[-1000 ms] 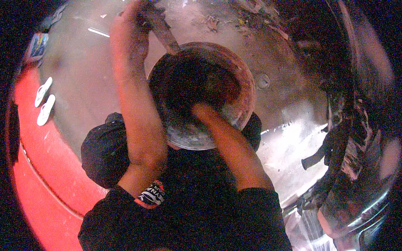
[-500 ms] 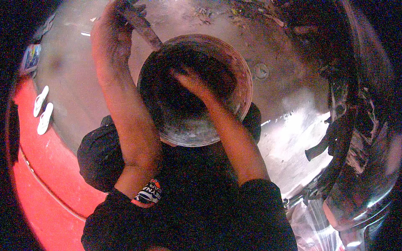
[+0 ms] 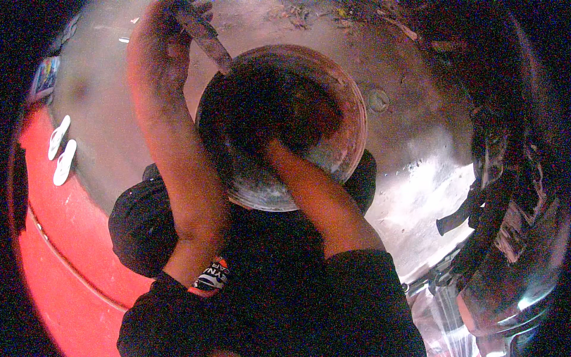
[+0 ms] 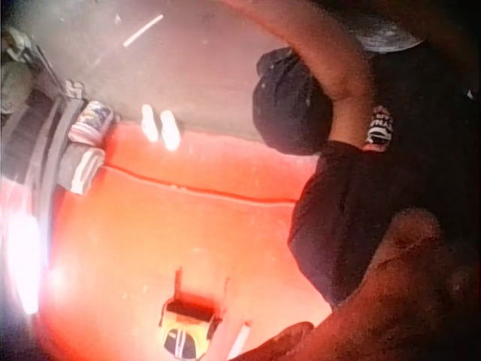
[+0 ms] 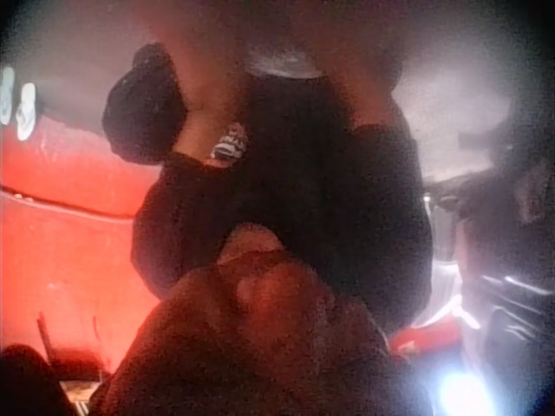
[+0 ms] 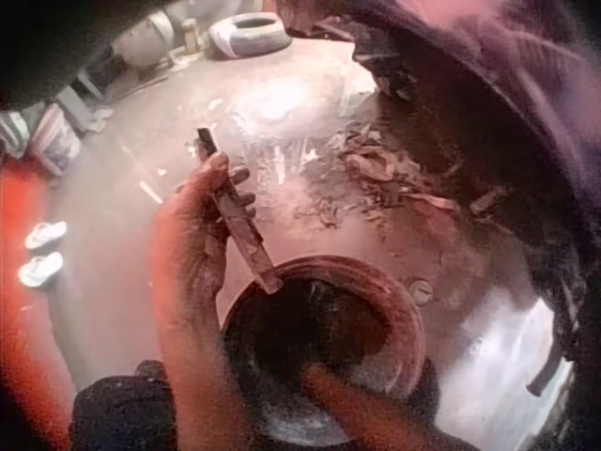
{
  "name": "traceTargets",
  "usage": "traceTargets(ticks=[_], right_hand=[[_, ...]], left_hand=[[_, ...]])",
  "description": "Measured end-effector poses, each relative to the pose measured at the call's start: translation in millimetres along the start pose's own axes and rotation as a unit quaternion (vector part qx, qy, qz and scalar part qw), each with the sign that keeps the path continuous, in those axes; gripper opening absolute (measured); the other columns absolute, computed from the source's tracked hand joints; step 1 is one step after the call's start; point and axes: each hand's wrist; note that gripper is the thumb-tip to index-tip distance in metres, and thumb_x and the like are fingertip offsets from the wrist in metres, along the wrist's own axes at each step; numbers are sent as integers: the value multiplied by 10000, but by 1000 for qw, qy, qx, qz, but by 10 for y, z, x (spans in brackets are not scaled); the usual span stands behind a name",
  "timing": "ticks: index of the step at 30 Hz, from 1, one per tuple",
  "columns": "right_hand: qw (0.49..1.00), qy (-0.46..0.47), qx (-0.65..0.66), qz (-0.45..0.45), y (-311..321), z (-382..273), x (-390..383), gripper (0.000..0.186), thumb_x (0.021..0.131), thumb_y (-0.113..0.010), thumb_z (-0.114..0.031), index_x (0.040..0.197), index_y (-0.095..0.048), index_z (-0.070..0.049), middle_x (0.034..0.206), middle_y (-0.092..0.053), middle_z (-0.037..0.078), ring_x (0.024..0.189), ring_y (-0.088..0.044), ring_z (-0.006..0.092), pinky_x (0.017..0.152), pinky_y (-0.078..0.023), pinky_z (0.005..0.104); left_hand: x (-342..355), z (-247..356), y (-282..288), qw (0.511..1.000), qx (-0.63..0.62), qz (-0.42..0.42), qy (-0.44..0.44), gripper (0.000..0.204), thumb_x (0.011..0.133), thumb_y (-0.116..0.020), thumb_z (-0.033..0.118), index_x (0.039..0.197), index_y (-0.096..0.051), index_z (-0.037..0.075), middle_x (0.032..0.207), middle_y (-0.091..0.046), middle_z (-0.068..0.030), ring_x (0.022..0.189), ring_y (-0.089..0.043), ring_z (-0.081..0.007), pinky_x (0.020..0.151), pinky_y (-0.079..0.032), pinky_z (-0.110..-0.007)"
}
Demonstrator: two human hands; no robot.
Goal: The person sands a detached maroon car fender with a sanding block, repeatedly dipping the block into a bucket of water. The person works on the curved surface, smoothing the paint or primer.
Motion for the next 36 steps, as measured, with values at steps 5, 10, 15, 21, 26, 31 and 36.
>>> traceTargets(ticks=[5,10,15,21,26,31,36], right_hand=[[998,15,-42,-33,38,35,101,484,927,-555,-294,1357,-576,-74,1407,-545,197,1245,-558,365,1068,-433,472],[965,52,-165,-196,749,-124,-84,467,928,-533,-245,1358,-570,-64,1409,-538,205,1225,-574,359,1050,-452,472],[978,-74,-175,-87,1148,393,-244,463,965,-451,-194,1401,-512,-50,1460,-474,216,1295,-512,364,1092,-415,477],[974,25,-151,165,686,948,129,453,1011,-327,-124,1429,-456,-3,1485,-434,233,1367,-435,382,1149,-351,481],[983,-27,-92,157,109,1820,615,454,1007,-359,-138,1428,-457,-1,1473,-459,228,1369,-431,387,1158,-343,455],[979,-63,-137,138,323,1046,83,473,953,-480,-180,1392,-512,-7,1429,-513,223,1310,-499,375,1128,-380,437],[994,-94,-50,22,35,600,-257,426,923,-563,-248,1263,-631,-1,1305,-606,244,1188,-600,379,1047,-456,442]], left_hand=[[-50,123,-46,1000,13,25,11,414,902,-712,326,1130,-614,-5,1000,-670,-136,802,-640,-226,732,-536,-350],[-30,63,42,1000,-9,14,18,401,898,-717,314,1106,-613,-12,958,-658,-118,780,-636,-216,720,-537,-340],[-48,87,7,1000,-14,0,9,408,888,-727,299,1102,-605,-27,940,-652,-112,761,-630,-207,703,-535,-331],[-72,81,10,1000,-10,-11,21,405,895,-719,294,1101,-600,-33,938,-650,-103,771,-628,-198,699,-523,-318],[-54,56,-71,999,-16,-23,27,403,899,-715,302,1095,-600,-32,935,-646,-100,780,-625,-198,721,-514,-311],[-14,58,53,1000,-11,-12,26,406,899,-713,300,1096,-597,-35,934,-643,-103,775,-623,-197,714,-521,-315],[-27,47,-125,999,-19,-23,30,409,895,-716,298,1097,-595,-37,938,-642,-104,766,-624,-193,703,-530,-313]])
Point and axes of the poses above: each hand's wrist, its own x-axis towards the middle knuckle, its own y-axis out of the back of the hand, z = x × y
